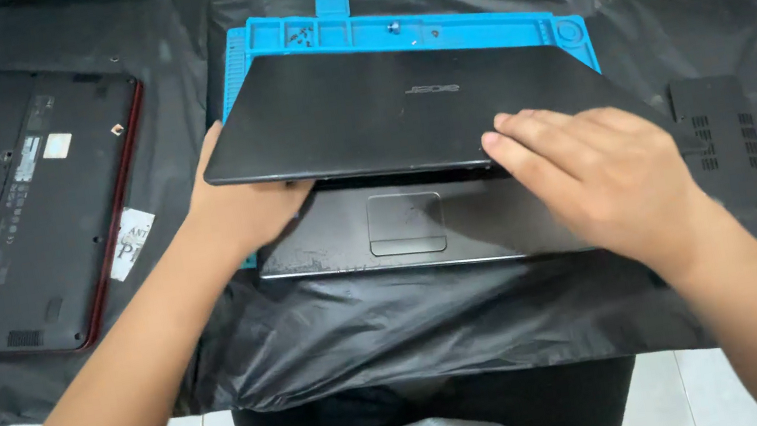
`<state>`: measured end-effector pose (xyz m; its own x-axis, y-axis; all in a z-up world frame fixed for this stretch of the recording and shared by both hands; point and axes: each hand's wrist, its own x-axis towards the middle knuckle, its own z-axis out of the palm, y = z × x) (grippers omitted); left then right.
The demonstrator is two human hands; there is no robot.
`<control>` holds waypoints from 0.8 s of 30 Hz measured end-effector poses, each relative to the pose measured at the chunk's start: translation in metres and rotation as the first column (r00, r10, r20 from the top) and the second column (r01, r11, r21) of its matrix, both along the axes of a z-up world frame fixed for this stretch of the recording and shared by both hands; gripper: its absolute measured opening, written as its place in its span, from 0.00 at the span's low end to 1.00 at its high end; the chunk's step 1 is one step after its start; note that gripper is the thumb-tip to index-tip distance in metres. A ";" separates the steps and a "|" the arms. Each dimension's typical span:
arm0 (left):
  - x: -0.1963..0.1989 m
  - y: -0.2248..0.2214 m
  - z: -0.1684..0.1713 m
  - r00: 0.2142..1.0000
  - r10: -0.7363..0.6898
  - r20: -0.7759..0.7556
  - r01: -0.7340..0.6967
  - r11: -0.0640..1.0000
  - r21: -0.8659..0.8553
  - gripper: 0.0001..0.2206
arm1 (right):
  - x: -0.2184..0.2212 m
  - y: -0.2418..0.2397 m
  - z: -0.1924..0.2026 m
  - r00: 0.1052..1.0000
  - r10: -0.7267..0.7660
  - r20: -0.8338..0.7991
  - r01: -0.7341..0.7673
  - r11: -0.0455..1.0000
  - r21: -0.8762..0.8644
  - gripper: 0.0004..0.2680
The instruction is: The person uses a screwdriver to remove screws from the bottom cover of an Acer laptop resting on a blue mat, then pries and lifts the cover off. They flip the laptop, detach and remove the keyboard, and continue unscrewing components on the exposed internals.
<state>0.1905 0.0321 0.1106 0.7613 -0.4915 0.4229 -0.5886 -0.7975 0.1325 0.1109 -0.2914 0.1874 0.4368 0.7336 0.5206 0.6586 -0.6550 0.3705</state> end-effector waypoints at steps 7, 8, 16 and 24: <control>0.043 -0.013 -0.050 0.982 0.083 0.169 -0.057 0.987 -0.152 0.15 | 0.012 0.006 0.031 1.000 0.005 -0.010 -0.005 1.000 0.011 0.13; 0.042 -0.014 -0.049 0.983 0.083 0.166 -0.058 0.987 -0.151 0.15 | 0.015 0.007 0.033 1.000 0.006 -0.013 -0.006 1.000 0.012 0.13; 0.043 -0.017 -0.048 0.957 0.289 -0.035 -0.291 0.953 -0.085 0.32 | 0.045 -0.011 0.035 0.997 -0.034 0.070 0.027 0.995 0.092 0.07; 0.048 -0.013 -0.055 0.926 0.309 -0.216 -0.325 0.945 -0.043 0.42 | 0.086 -0.032 0.036 0.978 -0.061 0.200 0.056 0.998 0.032 0.06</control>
<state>0.2383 0.0187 0.0561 0.9454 -0.1833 0.2693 -0.2612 -0.9207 0.2901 0.1971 -0.3232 0.2229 0.3633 0.6950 0.6204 0.5331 -0.7012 0.4733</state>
